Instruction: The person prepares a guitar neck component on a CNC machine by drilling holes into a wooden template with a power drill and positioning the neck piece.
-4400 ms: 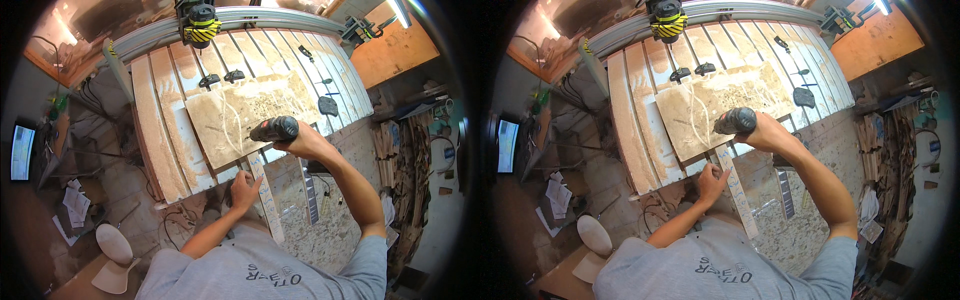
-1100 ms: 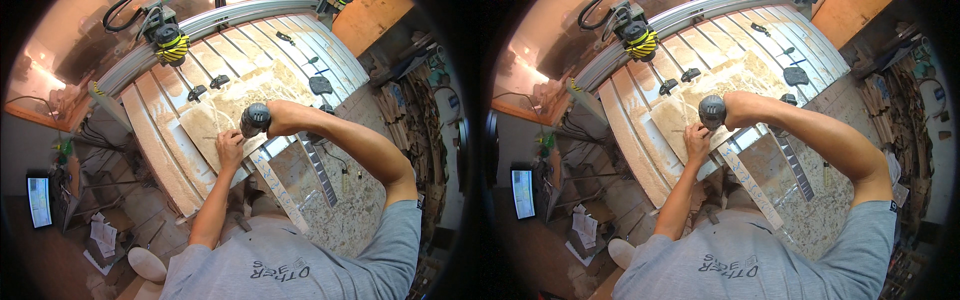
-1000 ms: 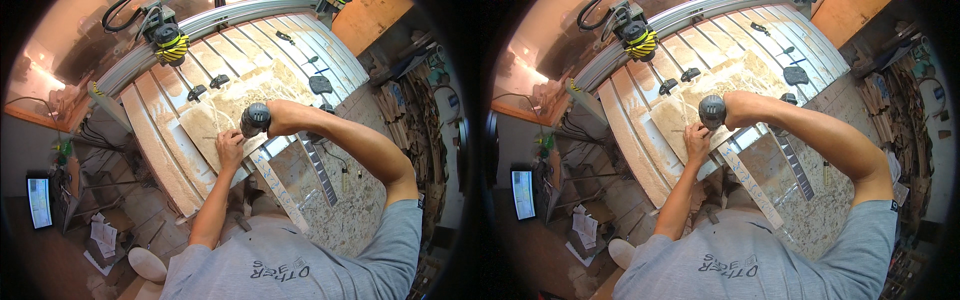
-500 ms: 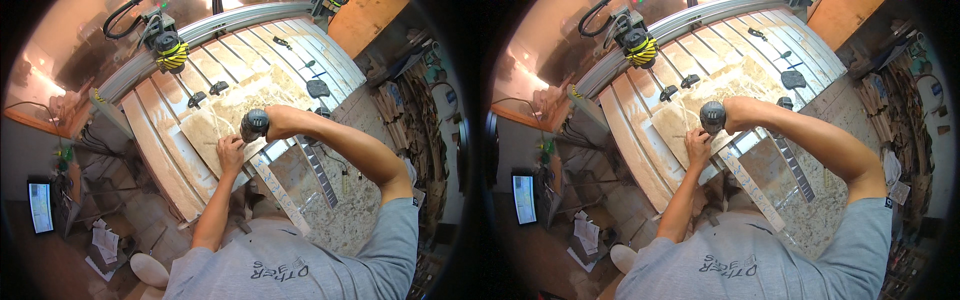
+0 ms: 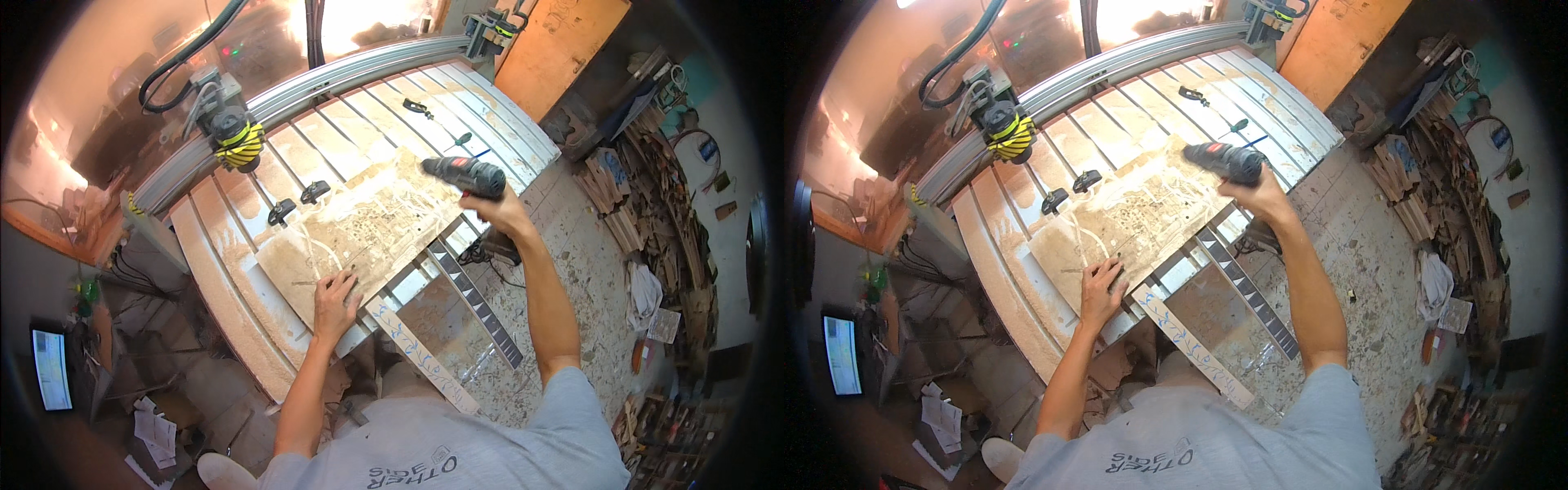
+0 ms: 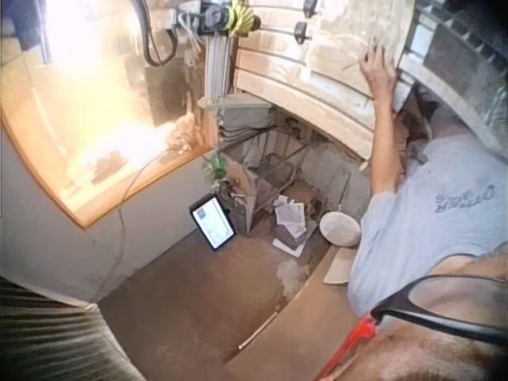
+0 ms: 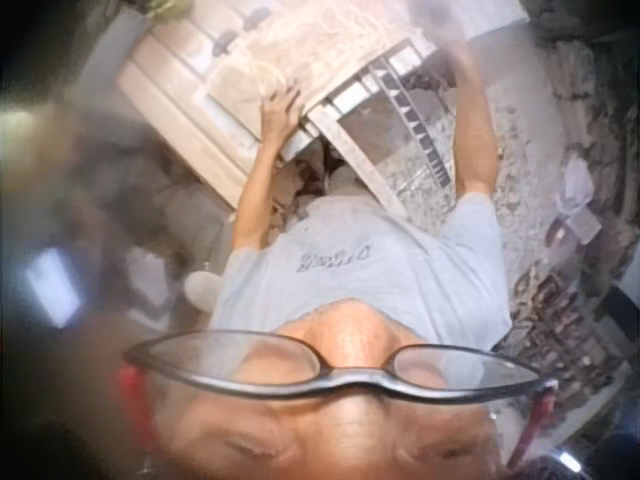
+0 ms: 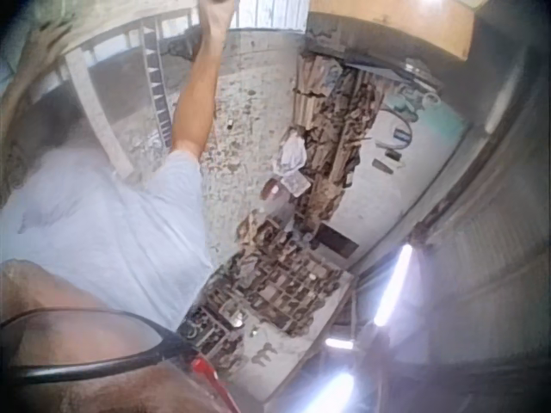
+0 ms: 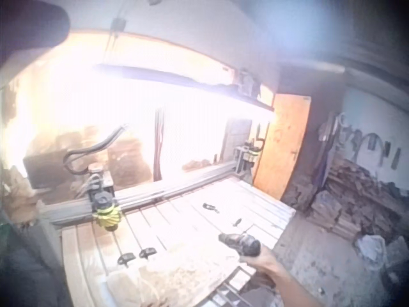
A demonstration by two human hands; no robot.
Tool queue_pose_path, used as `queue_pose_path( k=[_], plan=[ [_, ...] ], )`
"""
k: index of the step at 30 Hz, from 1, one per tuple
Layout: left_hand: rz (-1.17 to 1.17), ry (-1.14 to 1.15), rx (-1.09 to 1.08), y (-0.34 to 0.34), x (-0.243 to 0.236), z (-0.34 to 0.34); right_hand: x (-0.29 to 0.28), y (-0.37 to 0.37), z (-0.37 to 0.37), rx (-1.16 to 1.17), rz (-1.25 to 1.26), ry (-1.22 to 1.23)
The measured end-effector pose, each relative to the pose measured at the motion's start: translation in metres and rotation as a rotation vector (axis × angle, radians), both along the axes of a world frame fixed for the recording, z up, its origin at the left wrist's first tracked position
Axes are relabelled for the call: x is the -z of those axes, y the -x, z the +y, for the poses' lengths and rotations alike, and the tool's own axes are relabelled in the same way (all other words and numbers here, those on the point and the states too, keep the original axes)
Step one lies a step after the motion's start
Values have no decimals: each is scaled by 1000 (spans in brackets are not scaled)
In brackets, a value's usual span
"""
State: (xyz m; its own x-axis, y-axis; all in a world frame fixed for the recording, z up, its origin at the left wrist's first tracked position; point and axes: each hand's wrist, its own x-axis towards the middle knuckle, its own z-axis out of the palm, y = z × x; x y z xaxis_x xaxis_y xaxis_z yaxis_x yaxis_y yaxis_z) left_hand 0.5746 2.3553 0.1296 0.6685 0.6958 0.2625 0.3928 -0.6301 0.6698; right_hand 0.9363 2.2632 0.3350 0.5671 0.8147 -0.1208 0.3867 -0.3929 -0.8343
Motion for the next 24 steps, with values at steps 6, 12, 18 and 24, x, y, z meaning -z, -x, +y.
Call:
queue_pose_path(
  k=[6,12,18,24],
  plan=[
    [64,-2,6,-1,-2,2,80,-101,9,150,-543,-103],
    [96,-34,12,-3,-15,2,169,-204,14,394,-554,261],
    [138,-25,8,-2,-20,2,257,-295,18,534,-615,343],
    [186,2,11,-2,-23,-2,301,-347,15,604,-720,469]
  ],
)
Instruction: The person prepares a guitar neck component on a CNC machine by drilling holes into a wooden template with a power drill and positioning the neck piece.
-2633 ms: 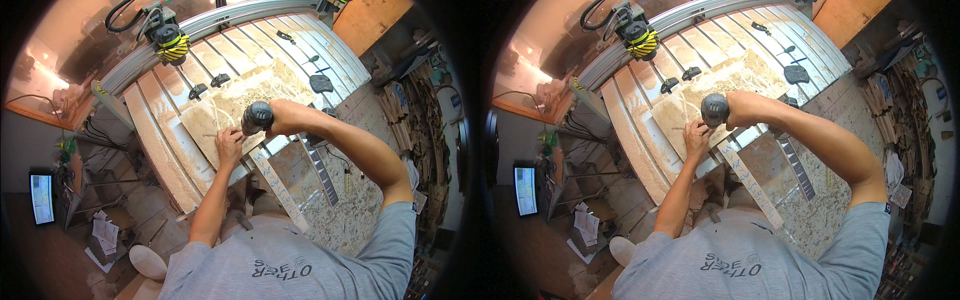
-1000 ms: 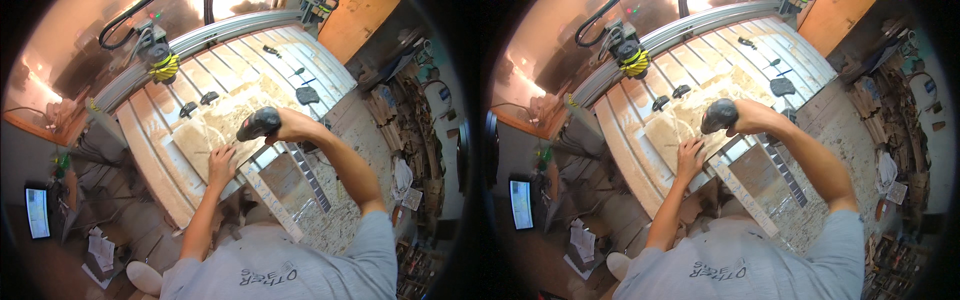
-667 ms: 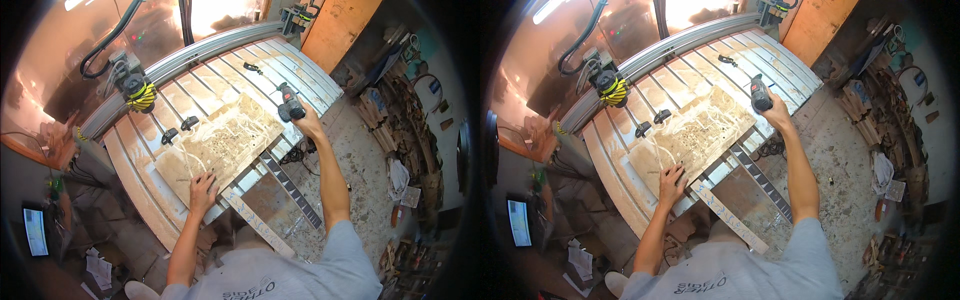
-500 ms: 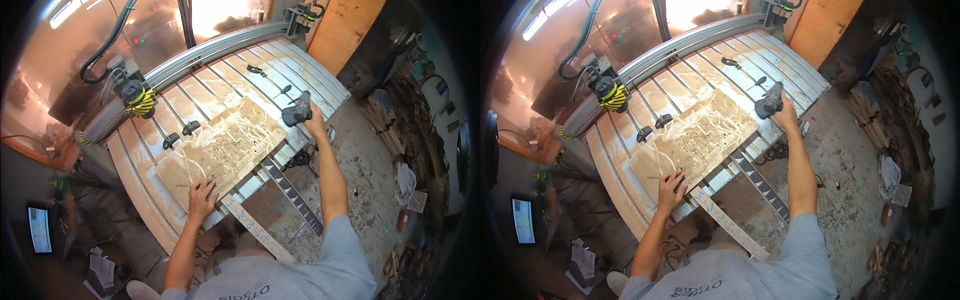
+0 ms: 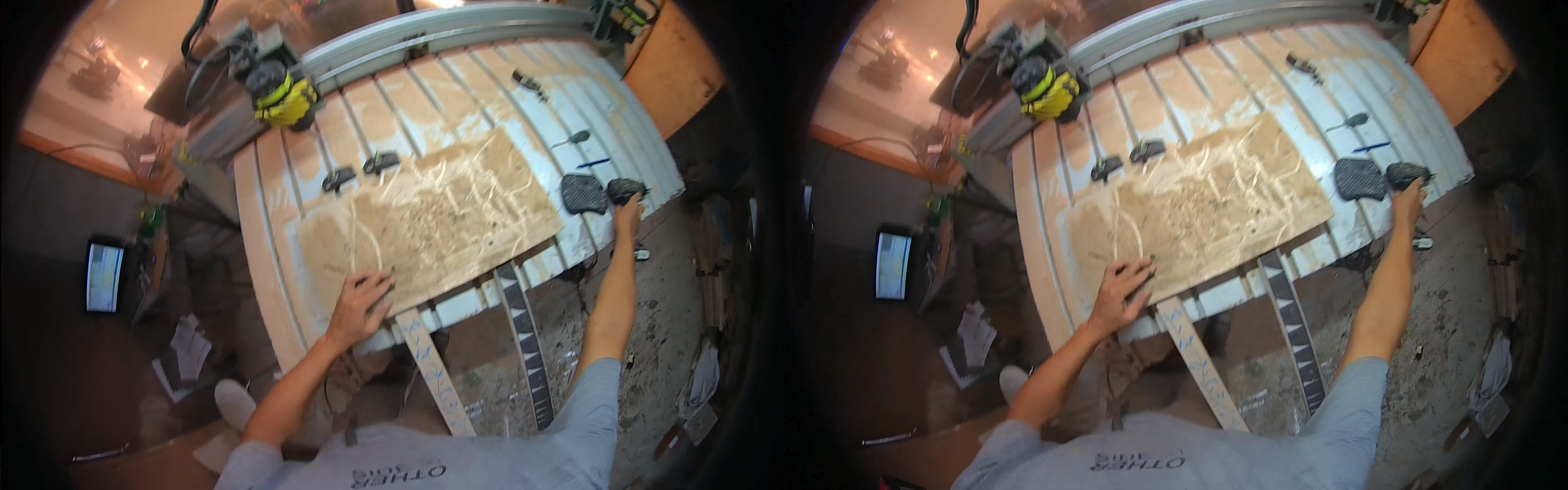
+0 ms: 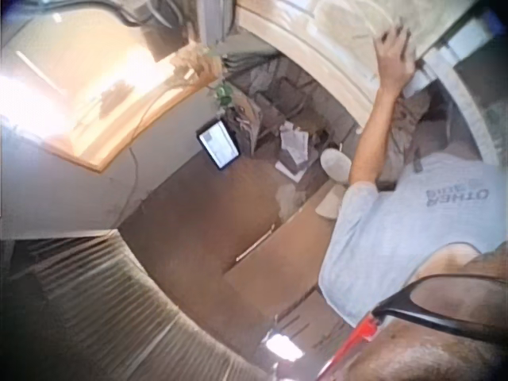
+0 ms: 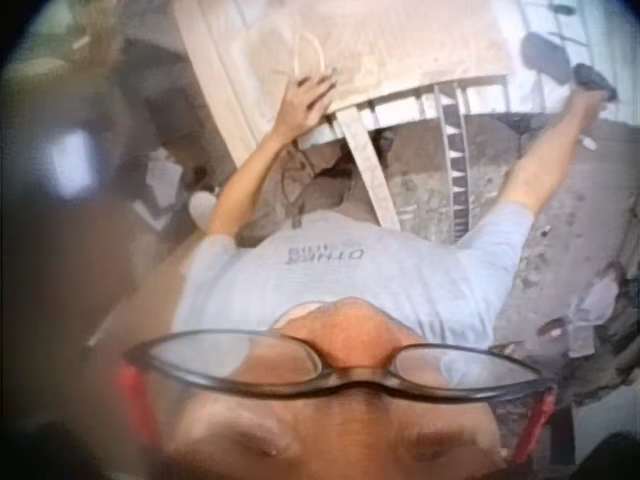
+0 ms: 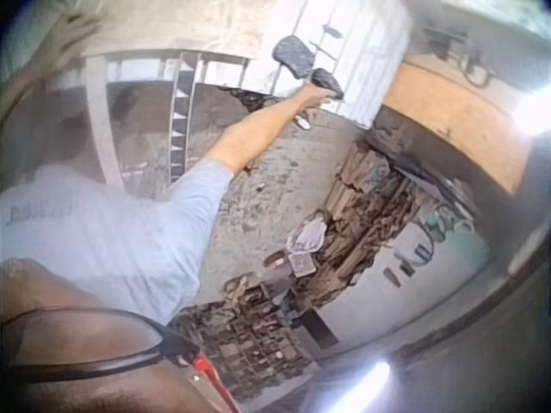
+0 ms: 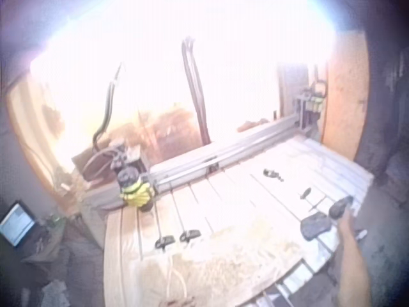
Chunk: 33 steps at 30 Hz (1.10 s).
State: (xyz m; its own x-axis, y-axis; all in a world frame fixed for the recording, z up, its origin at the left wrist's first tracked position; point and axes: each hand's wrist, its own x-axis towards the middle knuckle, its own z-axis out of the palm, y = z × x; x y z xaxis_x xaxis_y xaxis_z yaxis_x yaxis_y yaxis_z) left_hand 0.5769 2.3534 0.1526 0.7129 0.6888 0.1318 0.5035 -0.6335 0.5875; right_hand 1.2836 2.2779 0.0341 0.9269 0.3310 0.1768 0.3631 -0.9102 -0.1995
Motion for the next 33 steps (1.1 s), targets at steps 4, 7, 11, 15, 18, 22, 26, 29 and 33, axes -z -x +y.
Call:
queue_pose_path(
  k=[4,7,11,15,18,22,26,29,33],
  plan=[
    [1,41,-1,-1,7,5,-14,5,4,-25,-21,17],
    [-29,49,26,-9,8,8,-36,15,-23,-142,-156,-2],
    [5,43,16,7,9,-1,-128,199,-29,-528,-127,-504],
    [60,42,134,8,-9,3,-158,411,-99,-784,560,-547],
    [157,-62,214,9,-12,3,-117,514,-141,-992,508,-358],
    [217,-201,220,13,1,-2,-67,569,-161,-879,633,-240],
    [183,-230,210,14,6,-5,-51,569,-158,-883,631,-255],
    [183,-272,233,16,6,-5,-51,567,-158,-898,613,-253],
    [196,-334,285,19,6,-6,-53,564,-156,-908,596,-254]
  ],
)
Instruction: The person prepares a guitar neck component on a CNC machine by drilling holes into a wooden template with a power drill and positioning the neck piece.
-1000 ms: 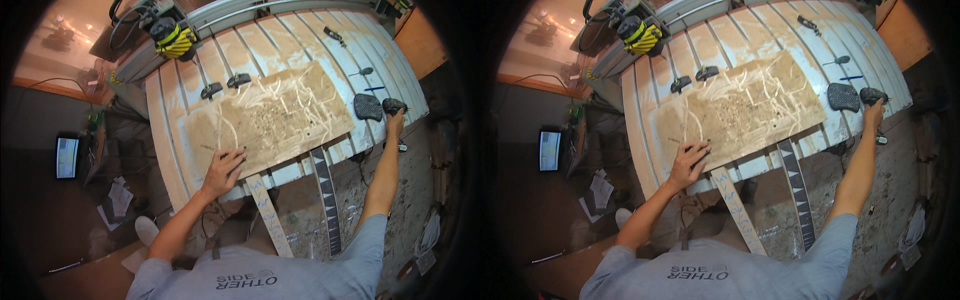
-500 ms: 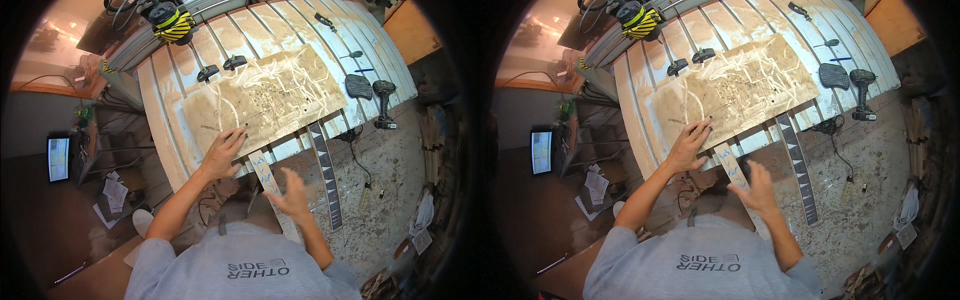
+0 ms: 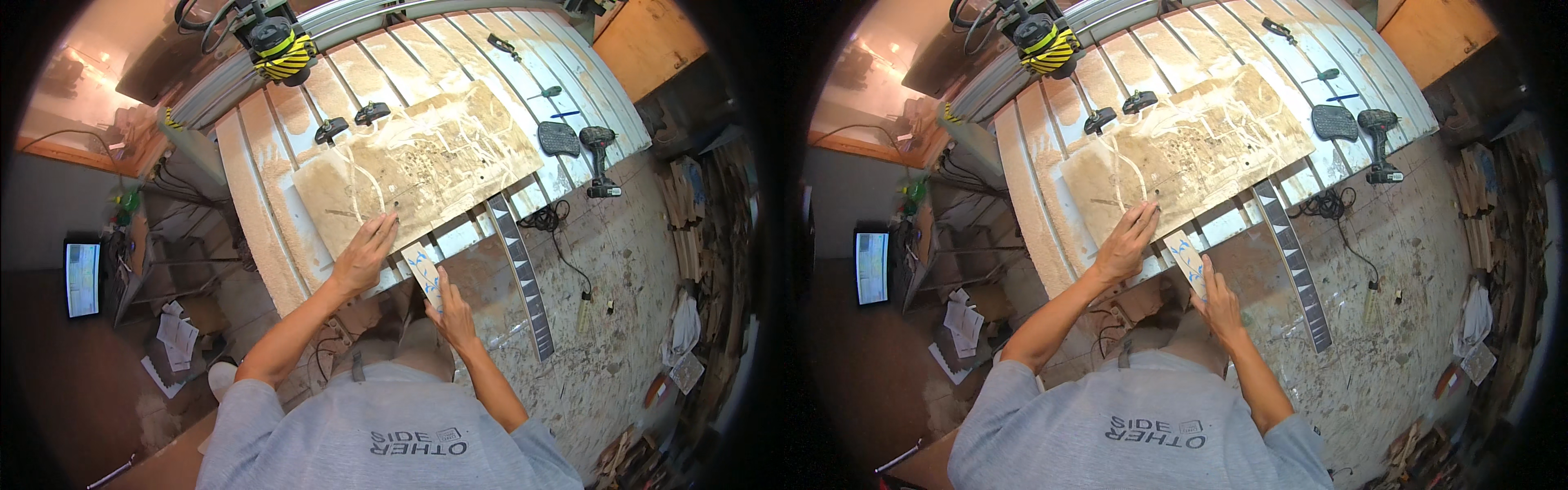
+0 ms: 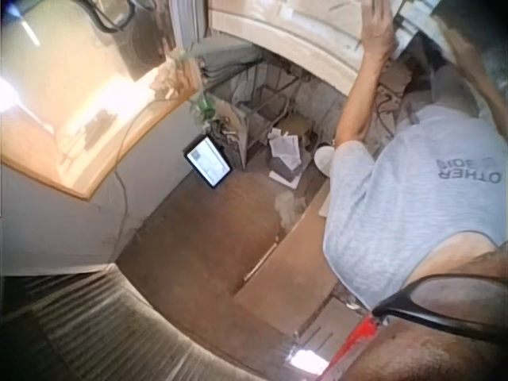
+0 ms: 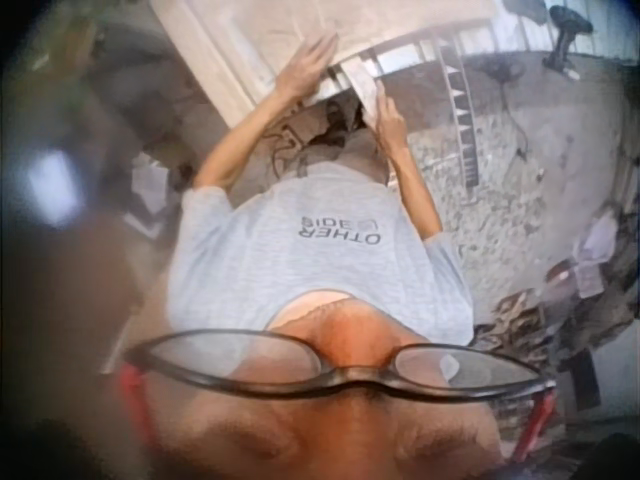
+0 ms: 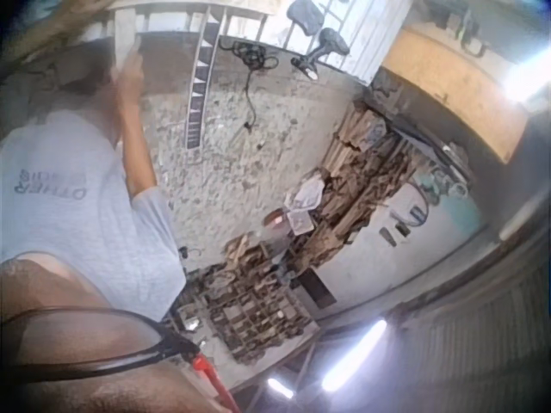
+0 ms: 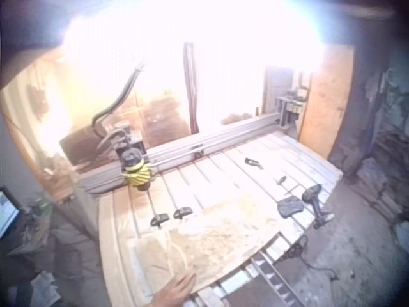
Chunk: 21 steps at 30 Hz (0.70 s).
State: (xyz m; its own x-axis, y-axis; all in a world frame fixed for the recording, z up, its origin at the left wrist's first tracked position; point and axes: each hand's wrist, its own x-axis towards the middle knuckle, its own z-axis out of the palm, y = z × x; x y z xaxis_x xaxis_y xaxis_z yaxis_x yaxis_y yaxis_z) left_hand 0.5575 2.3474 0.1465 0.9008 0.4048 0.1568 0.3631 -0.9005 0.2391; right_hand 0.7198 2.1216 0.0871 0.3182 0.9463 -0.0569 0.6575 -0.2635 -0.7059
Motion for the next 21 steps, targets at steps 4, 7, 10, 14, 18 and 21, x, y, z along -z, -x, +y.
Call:
queue_pose_path(
  k=[4,7,10,14,18,21],
  plan=[
    [0,19,18,0,-2,-2,5,2,-2,21,-2,-16],
    [3,13,12,2,3,-2,5,3,-3,23,-2,-30],
    [16,14,9,2,5,-1,5,5,-2,43,20,-17],
    [6,80,6,2,2,-1,8,5,-1,60,30,-33],
    [-192,260,-36,2,0,5,5,4,0,58,30,-23],
    [-306,393,-92,-2,4,24,5,3,1,57,25,-49]
  ],
)
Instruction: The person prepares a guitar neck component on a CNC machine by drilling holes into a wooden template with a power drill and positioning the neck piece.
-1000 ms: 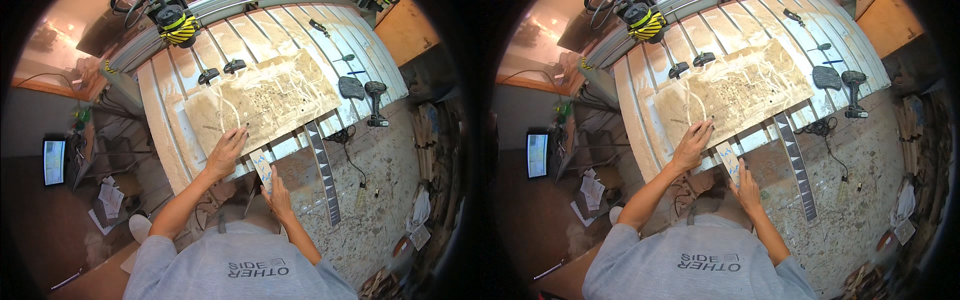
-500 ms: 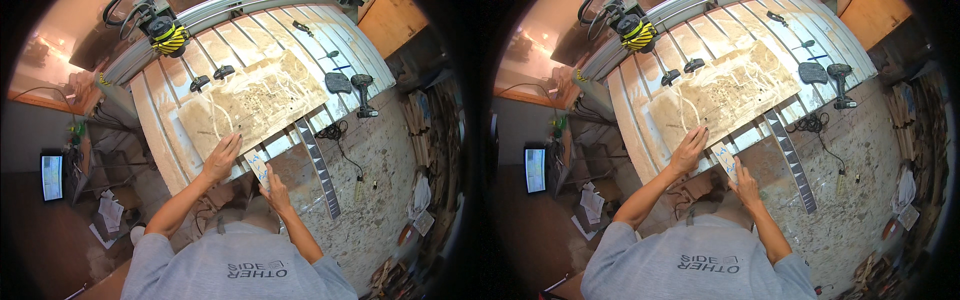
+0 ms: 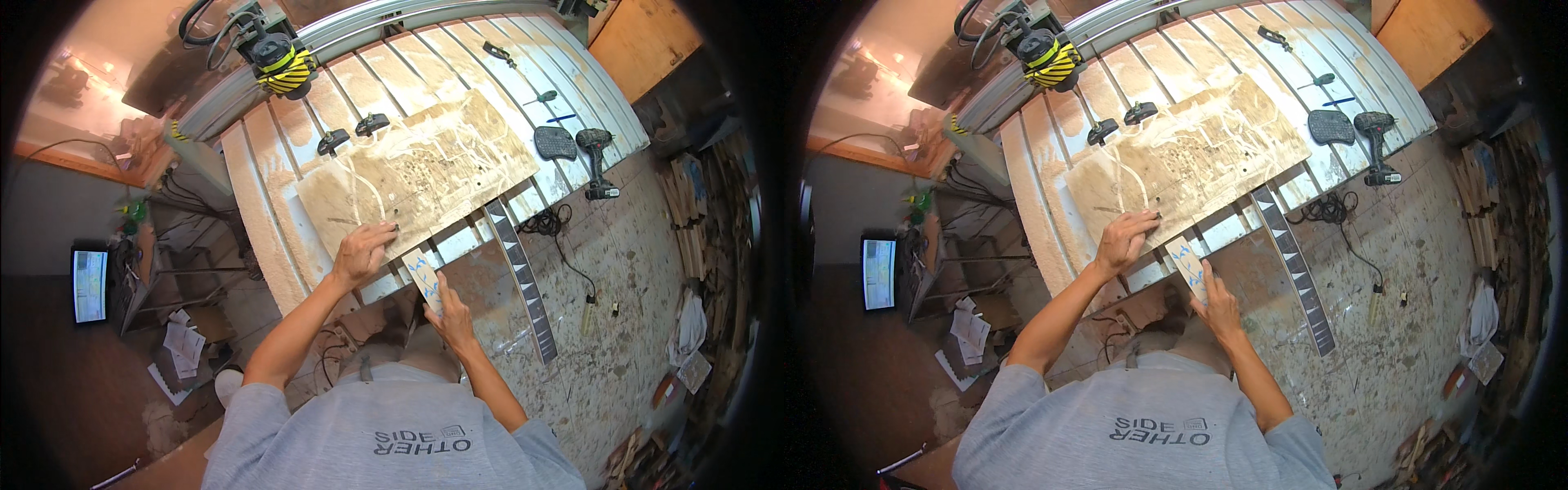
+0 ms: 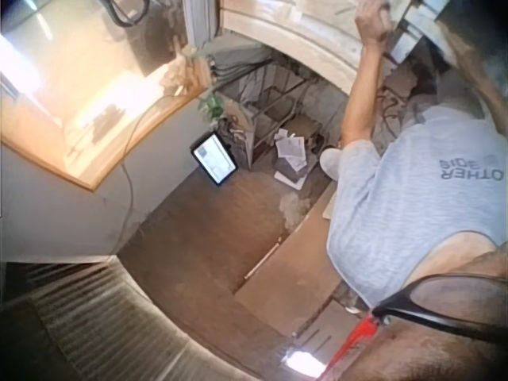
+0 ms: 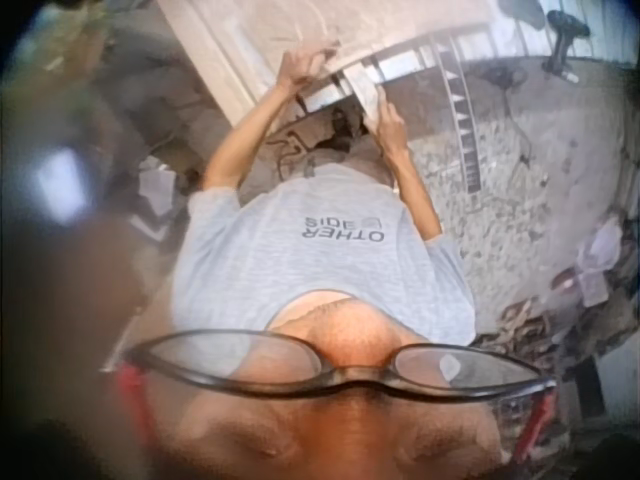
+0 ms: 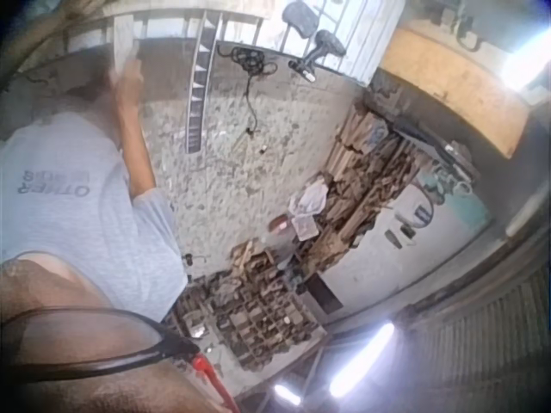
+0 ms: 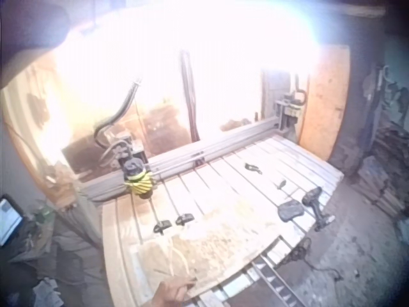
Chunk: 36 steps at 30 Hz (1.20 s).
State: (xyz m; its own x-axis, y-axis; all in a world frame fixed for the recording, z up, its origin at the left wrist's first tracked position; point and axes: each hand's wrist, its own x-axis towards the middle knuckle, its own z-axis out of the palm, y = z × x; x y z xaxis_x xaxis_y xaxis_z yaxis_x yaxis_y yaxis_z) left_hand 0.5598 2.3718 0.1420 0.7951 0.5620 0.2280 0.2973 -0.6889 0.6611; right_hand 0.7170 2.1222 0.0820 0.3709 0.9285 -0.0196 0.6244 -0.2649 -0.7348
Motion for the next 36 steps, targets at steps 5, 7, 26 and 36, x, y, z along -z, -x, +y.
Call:
queue_pose_path(
  k=[5,7,26,36],
  plan=[
    [76,259,-294,-27,-3,12,-4,-3,2,-22,-31,19],
    [35,297,-384,-33,0,11,-5,-5,3,-30,-26,15],
    [77,-263,-346,-36,22,11,-113,-190,39,478,-280,-329],
    [69,-209,-338,-45,17,14,-35,-469,89,576,-522,365]
  ],
)
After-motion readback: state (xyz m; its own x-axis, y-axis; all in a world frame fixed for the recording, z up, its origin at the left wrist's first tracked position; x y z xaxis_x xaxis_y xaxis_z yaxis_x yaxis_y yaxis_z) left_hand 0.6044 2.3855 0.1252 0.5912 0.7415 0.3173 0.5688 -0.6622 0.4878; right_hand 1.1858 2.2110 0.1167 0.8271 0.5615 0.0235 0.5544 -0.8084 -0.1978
